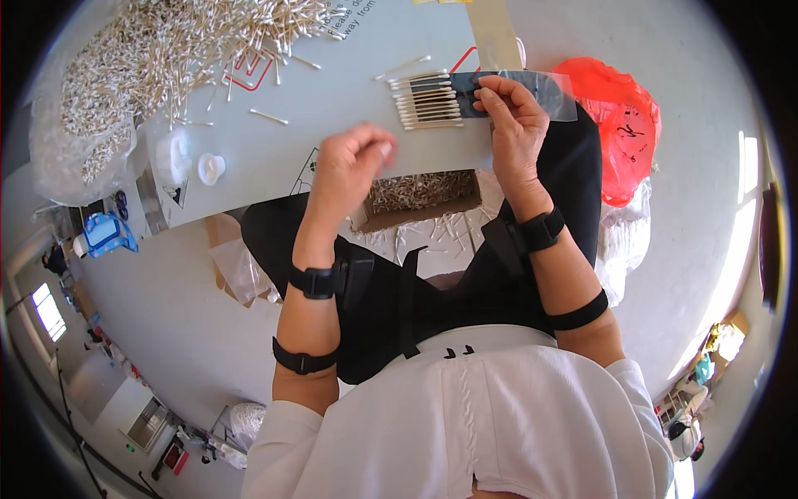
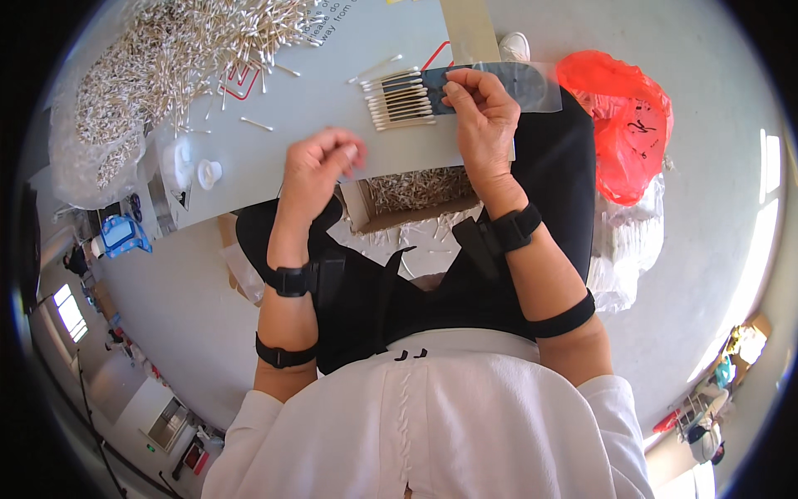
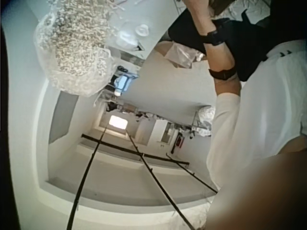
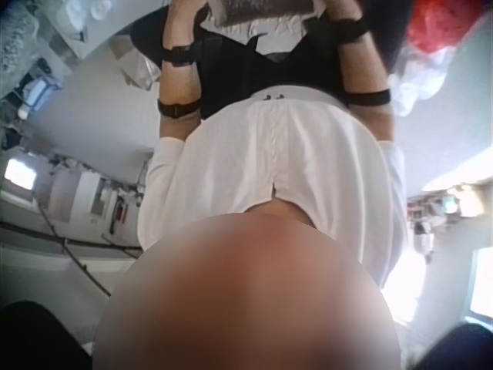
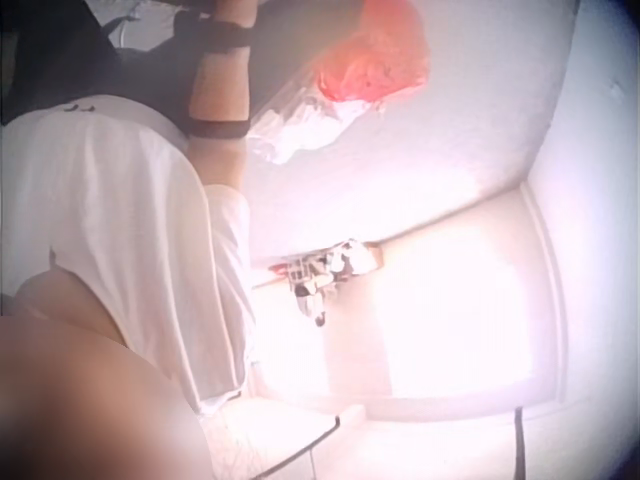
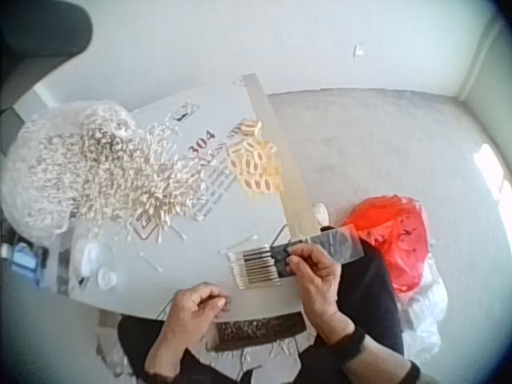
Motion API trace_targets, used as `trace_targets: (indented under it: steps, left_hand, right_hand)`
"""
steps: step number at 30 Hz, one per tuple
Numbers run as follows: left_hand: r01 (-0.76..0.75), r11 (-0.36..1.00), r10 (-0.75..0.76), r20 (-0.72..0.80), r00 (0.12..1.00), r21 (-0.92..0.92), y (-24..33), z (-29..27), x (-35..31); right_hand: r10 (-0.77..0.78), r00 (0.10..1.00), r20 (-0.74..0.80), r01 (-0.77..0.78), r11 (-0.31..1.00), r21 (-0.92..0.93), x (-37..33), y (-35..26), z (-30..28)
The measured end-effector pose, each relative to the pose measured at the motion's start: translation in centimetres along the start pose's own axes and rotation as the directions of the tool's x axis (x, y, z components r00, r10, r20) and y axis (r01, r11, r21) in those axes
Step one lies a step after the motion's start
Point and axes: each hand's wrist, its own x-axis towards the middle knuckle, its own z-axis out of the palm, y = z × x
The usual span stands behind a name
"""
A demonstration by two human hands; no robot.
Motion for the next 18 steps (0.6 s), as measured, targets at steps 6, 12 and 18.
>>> trace_targets:
  steps: [6,12,18]
  left_hand:
    - [-0.476,0.73,0.646,-0.266,0.716,0.49,0.7,0.9,7.0]
    - [-0.357,0.617,0.636,-0.177,0.751,0.701,0.5,2.9,9.0]
    - [-0.418,0.667,0.638,-0.184,0.747,0.617,-0.4,4.2,6.8]
  right_hand:
    - [-0.007,1.0,0.009,0.006,0.995,0.103,-0.5,0.4,0.7]
    - [-0.034,0.999,0.008,0.032,0.985,0.17,0.0,0.9,1.3]
    - [-0.09,0.996,0.021,0.084,0.981,0.174,0.4,1.2,2.1]
